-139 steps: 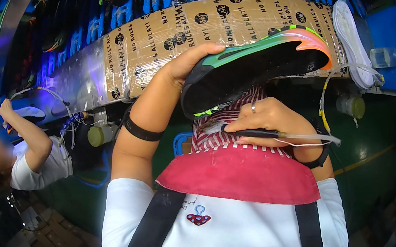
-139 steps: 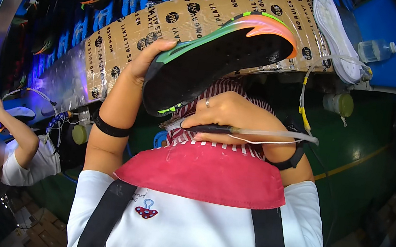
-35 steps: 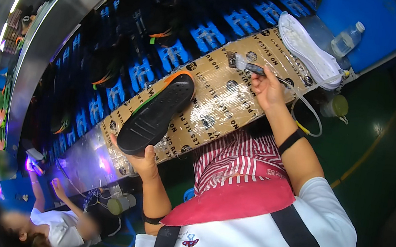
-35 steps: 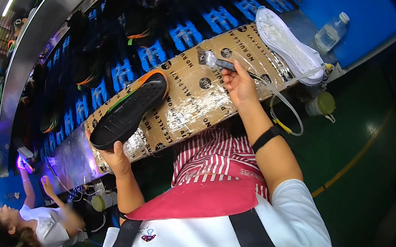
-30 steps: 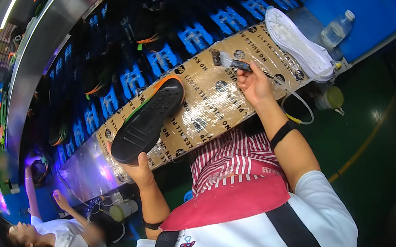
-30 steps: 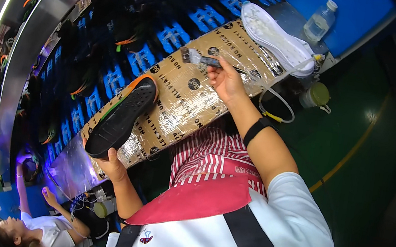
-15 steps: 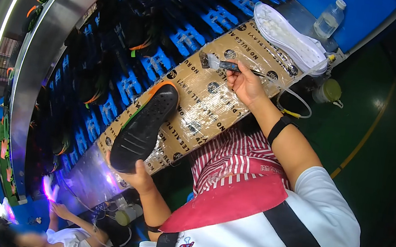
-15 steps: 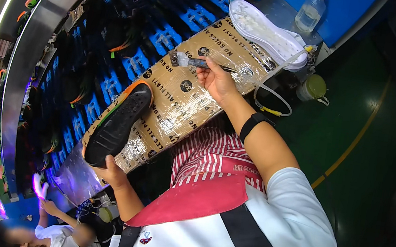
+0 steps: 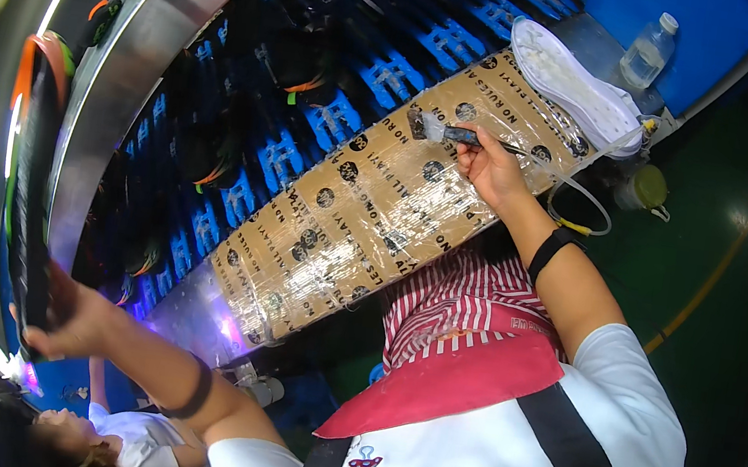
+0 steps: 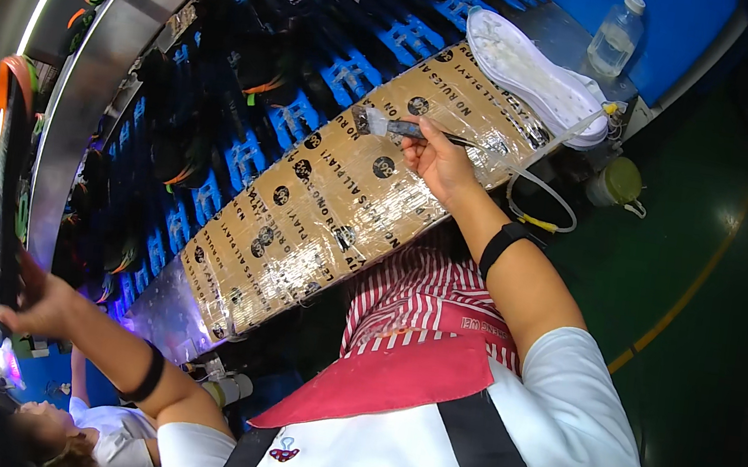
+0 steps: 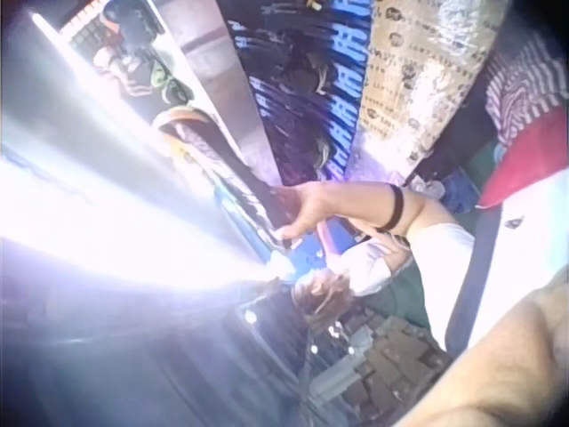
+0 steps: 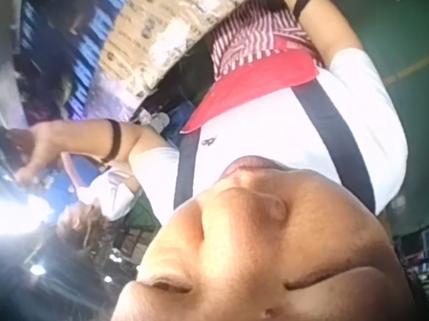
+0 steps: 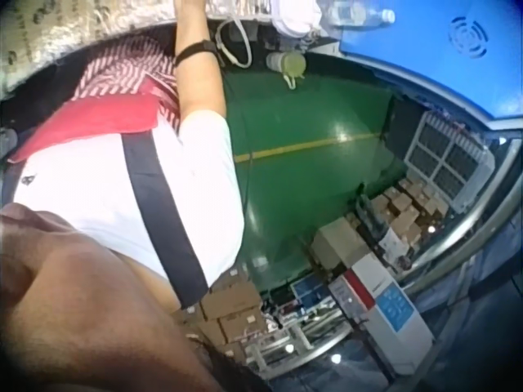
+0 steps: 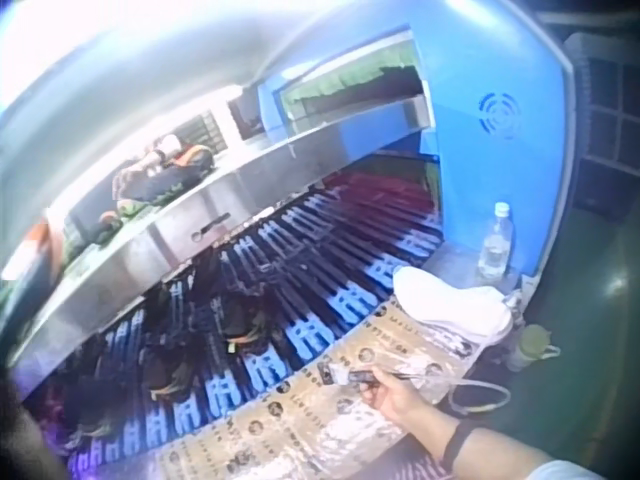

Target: Applying adhesive or cement to the bottom of shoe soles using a specialized brush tool and placing finished soles on a conveyor.

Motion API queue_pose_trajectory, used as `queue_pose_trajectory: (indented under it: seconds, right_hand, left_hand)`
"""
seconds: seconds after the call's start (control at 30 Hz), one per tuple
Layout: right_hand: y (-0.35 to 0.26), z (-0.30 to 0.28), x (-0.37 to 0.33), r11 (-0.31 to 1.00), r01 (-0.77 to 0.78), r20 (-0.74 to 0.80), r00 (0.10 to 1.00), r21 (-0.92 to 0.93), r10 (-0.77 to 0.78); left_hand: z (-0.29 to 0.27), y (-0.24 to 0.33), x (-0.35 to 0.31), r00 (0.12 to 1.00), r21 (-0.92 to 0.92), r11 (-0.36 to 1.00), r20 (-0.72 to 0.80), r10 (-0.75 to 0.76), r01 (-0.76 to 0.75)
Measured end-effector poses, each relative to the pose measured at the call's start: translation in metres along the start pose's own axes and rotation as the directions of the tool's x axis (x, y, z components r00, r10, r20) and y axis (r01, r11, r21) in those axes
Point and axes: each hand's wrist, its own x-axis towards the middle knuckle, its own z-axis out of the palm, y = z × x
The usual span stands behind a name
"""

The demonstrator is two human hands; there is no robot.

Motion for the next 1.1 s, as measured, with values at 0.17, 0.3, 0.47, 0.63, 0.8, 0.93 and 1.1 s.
queue_pose_trajectory:
  seconds: [0.17,0.3,0.47,0.63,0.8,0.93,1.1]
  right_hand:
    - [-0.001,0.004,-0.001,1.000,0.016,-0.022,1.000,-0.022,-0.017]
    - [0.001,0.001,0.002,0.999,0.001,-0.001,1.000,-0.033,-0.001]
    - [-0.004,0.001,0.000,0.997,0.001,-0.037,0.999,-0.076,-0.004]
    - [0.001,0.003,0.000,0.996,0.012,-0.007,1.000,-0.091,-0.012]
    - [0.000,0.007,-0.002,0.998,0.011,-0.013,1.000,-0.065,-0.012]
    - [-0.006,0.000,-0.004,0.998,0.028,-0.060,0.998,-0.052,-0.031]
    - [0.002,0.013,-0.002,0.998,0.008,-0.024,1.000,-0.054,-0.010]
  left_hand:
    - [0.010,-0.091,0.077,0.986,0.121,0.992,0.159,-0.039,0.020]
    - [0.032,-0.138,0.070,0.988,0.507,0.856,0.151,0.027,-0.101]
    - [0.048,-0.165,0.067,0.987,0.985,0.163,-0.031,-0.158,0.057]
    - [0.057,-0.158,0.076,0.949,0.994,-0.105,-0.070,-0.306,0.039]
    - [0.013,-0.157,0.030,0.942,0.901,0.282,0.332,0.041,-0.330]
    - [-0.029,-0.157,-0.075,0.858,0.747,0.473,0.513,0.039,-0.468]
    - [-0.142,-0.166,-0.189,0.783,0.978,0.186,0.189,-0.592,-0.096]
